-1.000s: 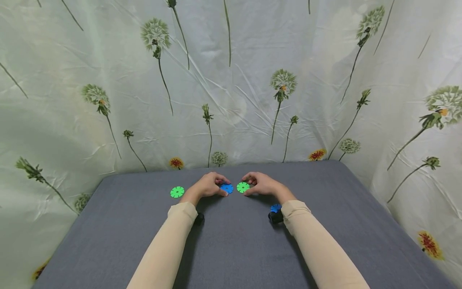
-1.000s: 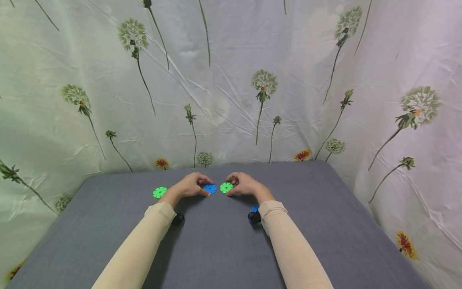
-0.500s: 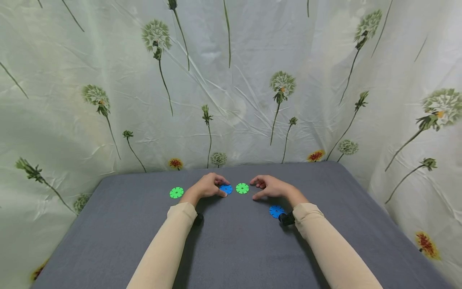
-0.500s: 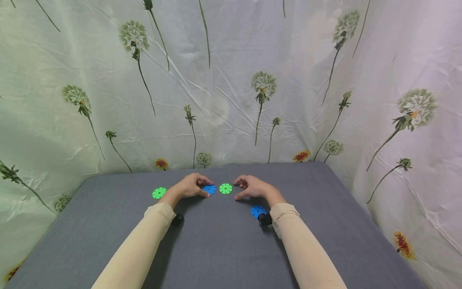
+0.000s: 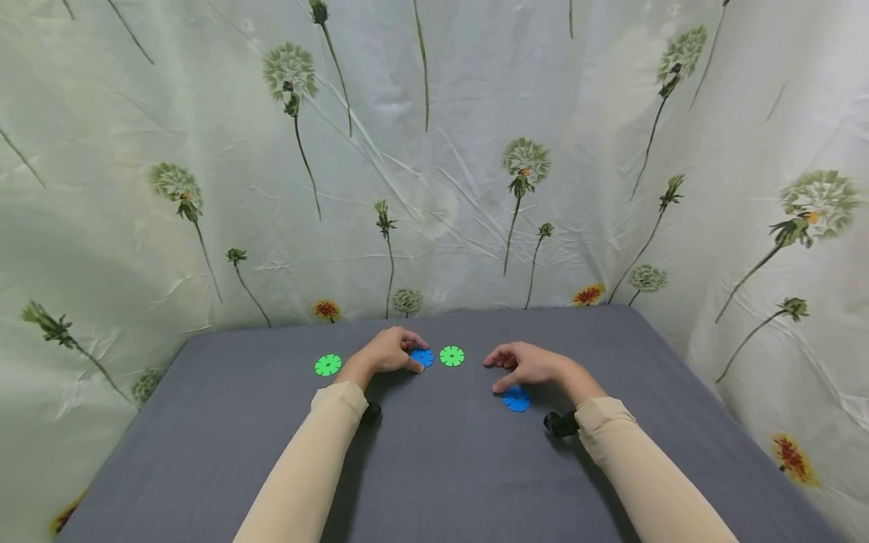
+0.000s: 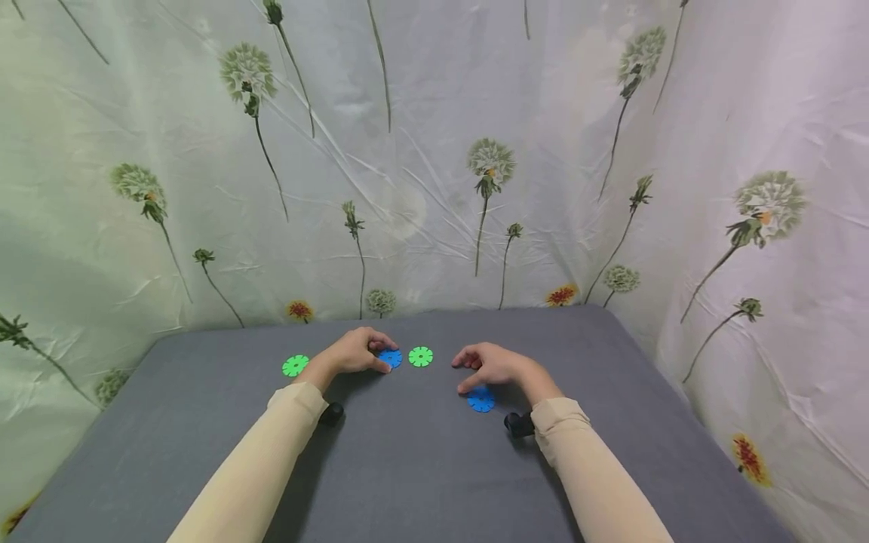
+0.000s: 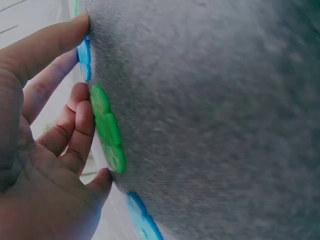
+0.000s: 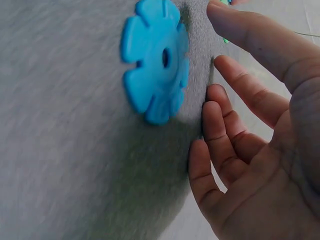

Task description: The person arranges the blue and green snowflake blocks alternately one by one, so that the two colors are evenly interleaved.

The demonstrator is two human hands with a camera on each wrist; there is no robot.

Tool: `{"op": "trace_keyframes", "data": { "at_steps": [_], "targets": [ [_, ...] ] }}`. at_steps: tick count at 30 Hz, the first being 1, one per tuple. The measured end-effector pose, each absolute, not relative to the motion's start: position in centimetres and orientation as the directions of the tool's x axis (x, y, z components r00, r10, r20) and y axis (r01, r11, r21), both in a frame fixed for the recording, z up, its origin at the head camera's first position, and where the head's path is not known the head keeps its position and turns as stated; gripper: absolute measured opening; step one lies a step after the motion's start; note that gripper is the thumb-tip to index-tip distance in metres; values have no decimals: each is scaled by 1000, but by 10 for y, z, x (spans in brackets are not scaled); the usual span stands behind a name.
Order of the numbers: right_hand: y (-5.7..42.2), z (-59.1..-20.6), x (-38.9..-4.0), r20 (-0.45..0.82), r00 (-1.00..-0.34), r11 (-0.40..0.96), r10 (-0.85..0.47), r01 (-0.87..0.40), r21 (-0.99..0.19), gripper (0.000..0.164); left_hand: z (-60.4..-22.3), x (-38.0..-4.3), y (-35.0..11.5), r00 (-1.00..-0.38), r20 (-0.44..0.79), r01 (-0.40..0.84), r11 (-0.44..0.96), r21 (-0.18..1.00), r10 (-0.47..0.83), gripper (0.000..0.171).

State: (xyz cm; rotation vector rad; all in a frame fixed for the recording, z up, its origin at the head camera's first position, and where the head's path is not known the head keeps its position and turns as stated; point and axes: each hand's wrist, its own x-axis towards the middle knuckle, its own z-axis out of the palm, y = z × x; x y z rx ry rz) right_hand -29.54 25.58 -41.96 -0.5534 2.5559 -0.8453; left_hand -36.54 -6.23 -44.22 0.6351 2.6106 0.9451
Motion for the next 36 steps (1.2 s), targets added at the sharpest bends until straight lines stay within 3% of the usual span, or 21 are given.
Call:
{"op": "trace_keyframes", "data": {
  "at_steps": [19, 29, 36],
  "targets": [
    [293, -429, -263, -177, -855, 710, -487, -269, -651, 51, -434, -371, -44, -808, -94, 430, 691, 582, 582, 43],
    [302, -437, -255, -120, -861, 673, -494, -291, -680, 53, -437, -370, -25, -831, -101, 399, 713, 576, 547, 53],
    [306, -439, -254, -98, -865, 658, -493, -297, -692, 50, -438, -369, -11, -847, -85, 410, 746, 524, 525, 50]
  ]
}}
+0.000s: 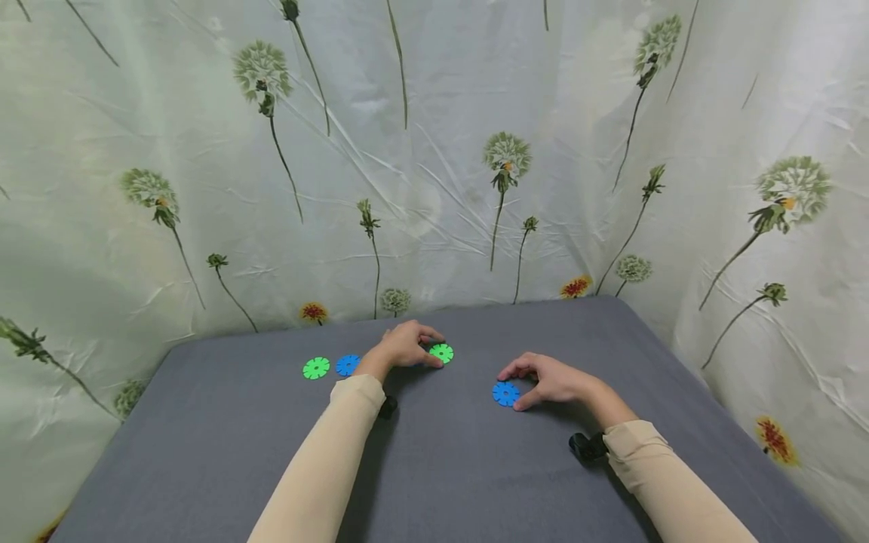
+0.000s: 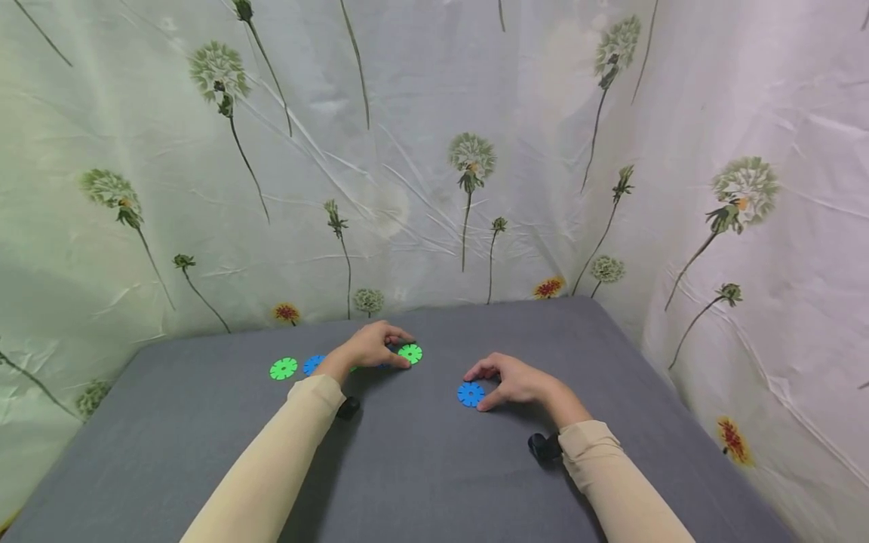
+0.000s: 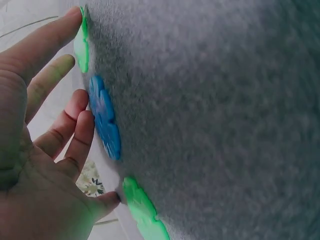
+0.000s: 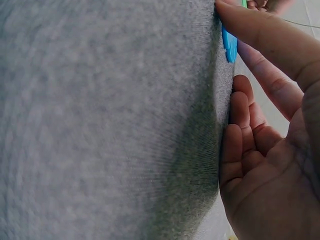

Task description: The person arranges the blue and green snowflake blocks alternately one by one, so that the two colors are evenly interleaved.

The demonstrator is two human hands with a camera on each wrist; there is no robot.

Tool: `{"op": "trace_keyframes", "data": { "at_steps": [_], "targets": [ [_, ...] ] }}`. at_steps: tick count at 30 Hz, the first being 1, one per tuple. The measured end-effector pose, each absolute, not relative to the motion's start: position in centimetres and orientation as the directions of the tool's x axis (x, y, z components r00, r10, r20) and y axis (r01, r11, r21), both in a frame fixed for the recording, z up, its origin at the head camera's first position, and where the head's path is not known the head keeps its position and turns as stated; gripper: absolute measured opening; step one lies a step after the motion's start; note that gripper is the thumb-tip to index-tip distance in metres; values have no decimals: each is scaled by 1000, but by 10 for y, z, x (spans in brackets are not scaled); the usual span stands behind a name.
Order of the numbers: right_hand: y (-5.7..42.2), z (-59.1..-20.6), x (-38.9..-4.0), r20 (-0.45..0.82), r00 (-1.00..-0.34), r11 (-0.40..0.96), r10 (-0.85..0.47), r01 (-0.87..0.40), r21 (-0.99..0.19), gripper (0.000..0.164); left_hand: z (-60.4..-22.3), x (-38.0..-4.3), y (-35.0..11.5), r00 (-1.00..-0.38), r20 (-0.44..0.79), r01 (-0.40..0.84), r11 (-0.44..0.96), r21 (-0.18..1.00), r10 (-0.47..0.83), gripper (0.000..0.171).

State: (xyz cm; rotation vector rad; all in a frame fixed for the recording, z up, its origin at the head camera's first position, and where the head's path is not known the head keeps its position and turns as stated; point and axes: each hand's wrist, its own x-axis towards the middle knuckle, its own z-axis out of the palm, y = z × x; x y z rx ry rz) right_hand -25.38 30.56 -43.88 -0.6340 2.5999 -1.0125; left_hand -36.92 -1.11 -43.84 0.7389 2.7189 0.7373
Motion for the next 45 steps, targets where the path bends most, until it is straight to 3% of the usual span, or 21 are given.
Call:
{"op": "trace_keyframes", "data": {
  "at_steps": [14, 21, 35, 45],
  "targets": [
    [293, -430, -261, -171, -859, 707, -483, -266, -656, 45, -441, -367, -6, -880, -113, 320, 752, 577, 461, 40],
    [289, -430, -261, -183, -865, 663, -467, -206, -719, 45, -442, -363, -6, -891, -116, 297, 755, 585, 440, 41],
    [290, -426, -261, -192, -840, 679, -507, -253, -689, 54, -441, -363, -5, -893, -109, 293, 748, 596, 436, 41],
    [293, -431, -262, -188, -850, 692, -492, -251, -676, 52, -442, -362, -7, -892, -115, 288, 746, 600, 436, 40]
  ]
}}
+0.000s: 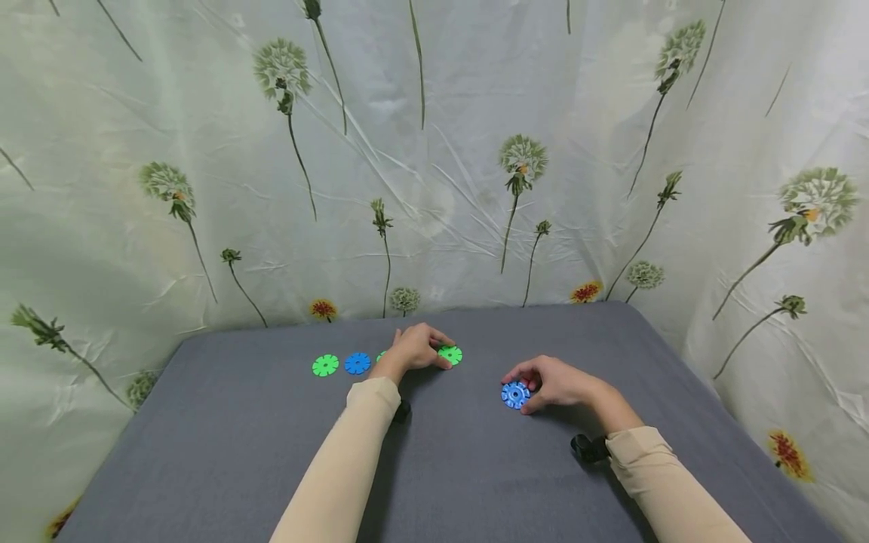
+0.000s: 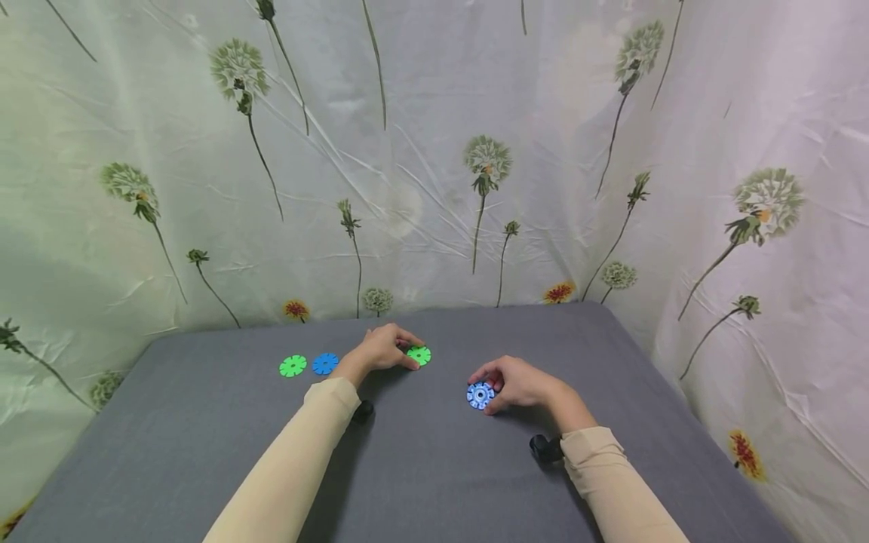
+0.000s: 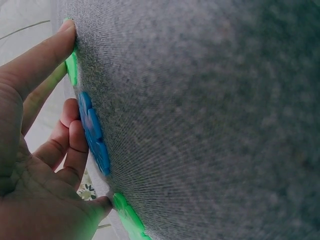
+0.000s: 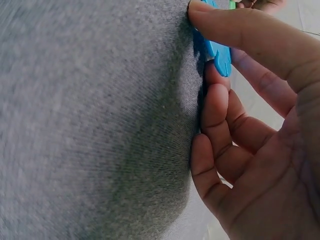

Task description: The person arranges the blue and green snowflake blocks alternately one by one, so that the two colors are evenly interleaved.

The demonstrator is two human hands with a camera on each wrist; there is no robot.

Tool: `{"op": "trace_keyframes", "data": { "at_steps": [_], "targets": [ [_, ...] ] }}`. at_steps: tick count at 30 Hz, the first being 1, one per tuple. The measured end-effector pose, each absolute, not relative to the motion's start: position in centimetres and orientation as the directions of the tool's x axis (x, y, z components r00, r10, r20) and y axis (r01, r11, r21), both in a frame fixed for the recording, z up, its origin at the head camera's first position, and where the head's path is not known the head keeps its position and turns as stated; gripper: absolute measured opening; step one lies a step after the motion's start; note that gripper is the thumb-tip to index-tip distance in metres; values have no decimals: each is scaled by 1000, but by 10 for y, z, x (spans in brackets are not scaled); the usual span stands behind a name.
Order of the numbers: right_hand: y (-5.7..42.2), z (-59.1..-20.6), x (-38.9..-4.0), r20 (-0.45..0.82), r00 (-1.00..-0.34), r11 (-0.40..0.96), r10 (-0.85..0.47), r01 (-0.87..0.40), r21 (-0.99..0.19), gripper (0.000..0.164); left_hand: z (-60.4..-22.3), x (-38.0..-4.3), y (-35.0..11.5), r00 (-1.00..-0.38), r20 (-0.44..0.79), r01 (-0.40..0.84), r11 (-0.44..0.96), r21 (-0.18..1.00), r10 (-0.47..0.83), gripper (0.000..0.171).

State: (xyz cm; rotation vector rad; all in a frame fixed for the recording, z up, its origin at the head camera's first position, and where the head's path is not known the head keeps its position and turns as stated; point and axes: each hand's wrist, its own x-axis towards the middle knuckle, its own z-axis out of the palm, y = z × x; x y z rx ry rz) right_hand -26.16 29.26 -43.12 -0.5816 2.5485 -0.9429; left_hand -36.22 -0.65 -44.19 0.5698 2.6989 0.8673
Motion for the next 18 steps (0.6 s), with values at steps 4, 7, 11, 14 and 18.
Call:
{"op": "trace_keyframes", "data": {
  "at_steps": [4, 7, 11, 14, 18],
  "targets": [
    [294, -432, -261, -170, -857, 694, -486, -260, -671, 50, -443, -362, -7, -892, -118, 283, 742, 608, 436, 40],
    [295, -432, -261, -149, -865, 697, -480, -272, -664, 47, -444, -362, -7, -893, -121, 277, 741, 612, 433, 40],
    [294, -434, -260, -113, -880, 702, -462, -285, -653, 44, -443, -362, -7, -892, -126, 273, 738, 617, 435, 40],
    [293, -434, -261, -73, -888, 696, -454, -302, -652, 43, -443, -362, -7, -890, -125, 275, 736, 619, 438, 40],
    [289, -431, -266, -30, -899, 679, -436, -307, -667, 44, -441, -361, -8, -890, -121, 278, 733, 621, 439, 40]
  ]
}}
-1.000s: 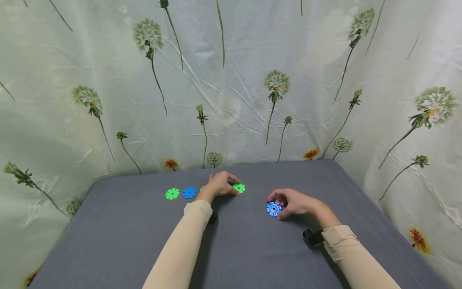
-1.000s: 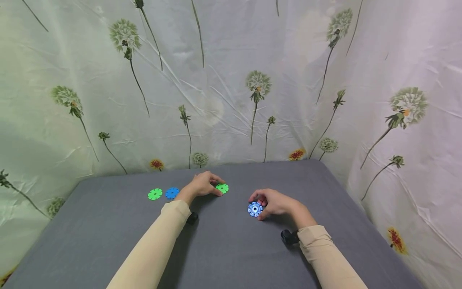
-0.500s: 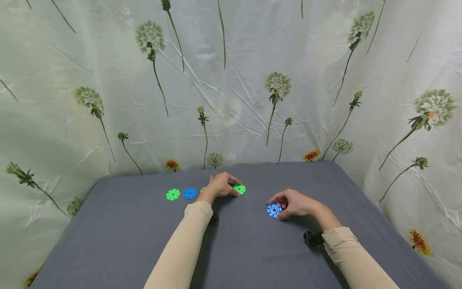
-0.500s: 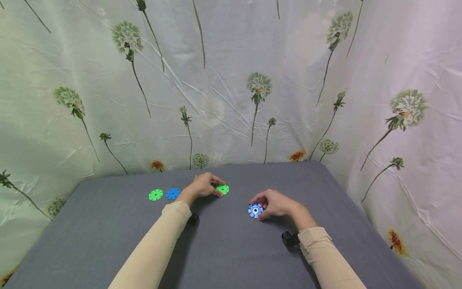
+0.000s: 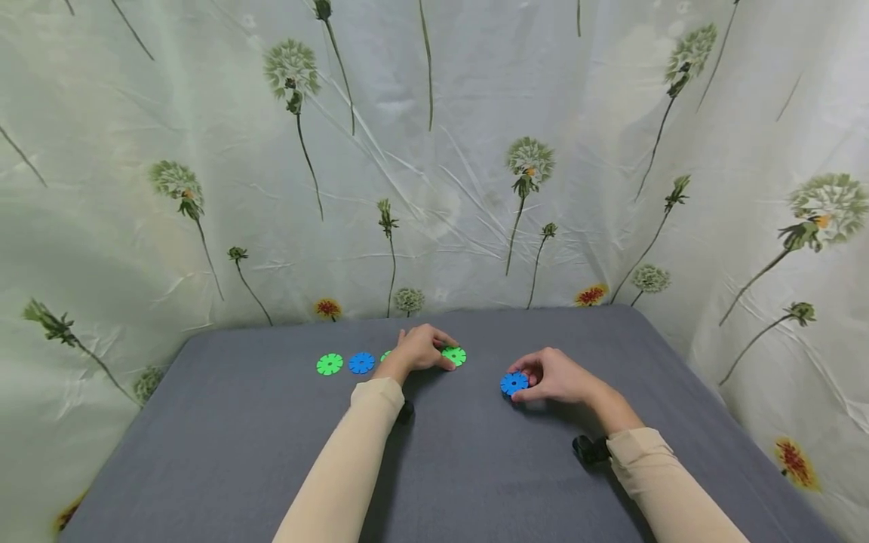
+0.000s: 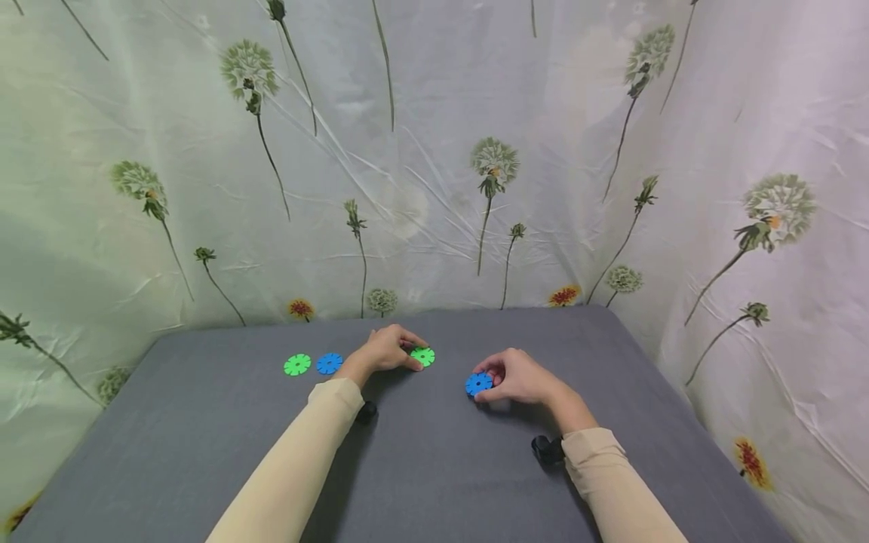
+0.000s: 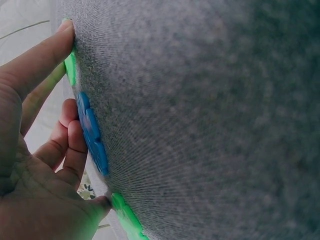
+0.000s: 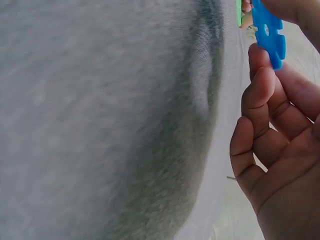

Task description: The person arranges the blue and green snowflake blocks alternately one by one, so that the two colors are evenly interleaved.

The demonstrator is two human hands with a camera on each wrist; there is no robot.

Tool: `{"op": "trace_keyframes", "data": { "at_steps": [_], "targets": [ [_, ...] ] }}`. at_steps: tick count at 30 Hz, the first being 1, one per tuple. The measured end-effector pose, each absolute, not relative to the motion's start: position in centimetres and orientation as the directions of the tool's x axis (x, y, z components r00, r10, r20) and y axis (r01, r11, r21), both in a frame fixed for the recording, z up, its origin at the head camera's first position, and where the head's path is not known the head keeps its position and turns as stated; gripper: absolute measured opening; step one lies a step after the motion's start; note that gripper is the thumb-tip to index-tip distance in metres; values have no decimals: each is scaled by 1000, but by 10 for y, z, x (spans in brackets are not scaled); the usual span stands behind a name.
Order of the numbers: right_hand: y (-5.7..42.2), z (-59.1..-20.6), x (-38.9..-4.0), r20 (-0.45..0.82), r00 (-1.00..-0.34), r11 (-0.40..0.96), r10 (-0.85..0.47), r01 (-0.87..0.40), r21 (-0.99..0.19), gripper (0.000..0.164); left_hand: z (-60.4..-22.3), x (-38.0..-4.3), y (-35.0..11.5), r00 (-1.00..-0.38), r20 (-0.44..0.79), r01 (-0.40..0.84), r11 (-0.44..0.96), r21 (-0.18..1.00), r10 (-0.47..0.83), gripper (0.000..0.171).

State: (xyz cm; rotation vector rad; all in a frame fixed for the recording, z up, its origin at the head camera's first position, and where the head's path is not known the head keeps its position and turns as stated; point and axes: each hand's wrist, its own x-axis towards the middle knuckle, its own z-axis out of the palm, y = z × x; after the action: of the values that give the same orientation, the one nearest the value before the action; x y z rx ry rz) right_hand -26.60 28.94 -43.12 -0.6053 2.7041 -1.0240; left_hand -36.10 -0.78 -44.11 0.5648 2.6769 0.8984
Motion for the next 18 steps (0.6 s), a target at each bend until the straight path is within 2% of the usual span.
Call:
{"op": "trace_keyframes", "data": {
  "at_steps": [8, 13, 18],
  "targets": [
    [279, -429, -283, 15, -913, 656, -407, -304, -691, 44, -441, -360, -8, -899, -110, 273, 740, 614, 423, 40],
    [272, -430, -294, 47, -925, 684, -377, -313, -659, 42, -442, -360, -8, -898, -110, 274, 739, 615, 425, 40],
    [267, -432, -308, 28, -936, 717, -352, -288, -635, 43, -443, -362, -6, -895, -112, 276, 734, 620, 431, 40]
  ]
}}
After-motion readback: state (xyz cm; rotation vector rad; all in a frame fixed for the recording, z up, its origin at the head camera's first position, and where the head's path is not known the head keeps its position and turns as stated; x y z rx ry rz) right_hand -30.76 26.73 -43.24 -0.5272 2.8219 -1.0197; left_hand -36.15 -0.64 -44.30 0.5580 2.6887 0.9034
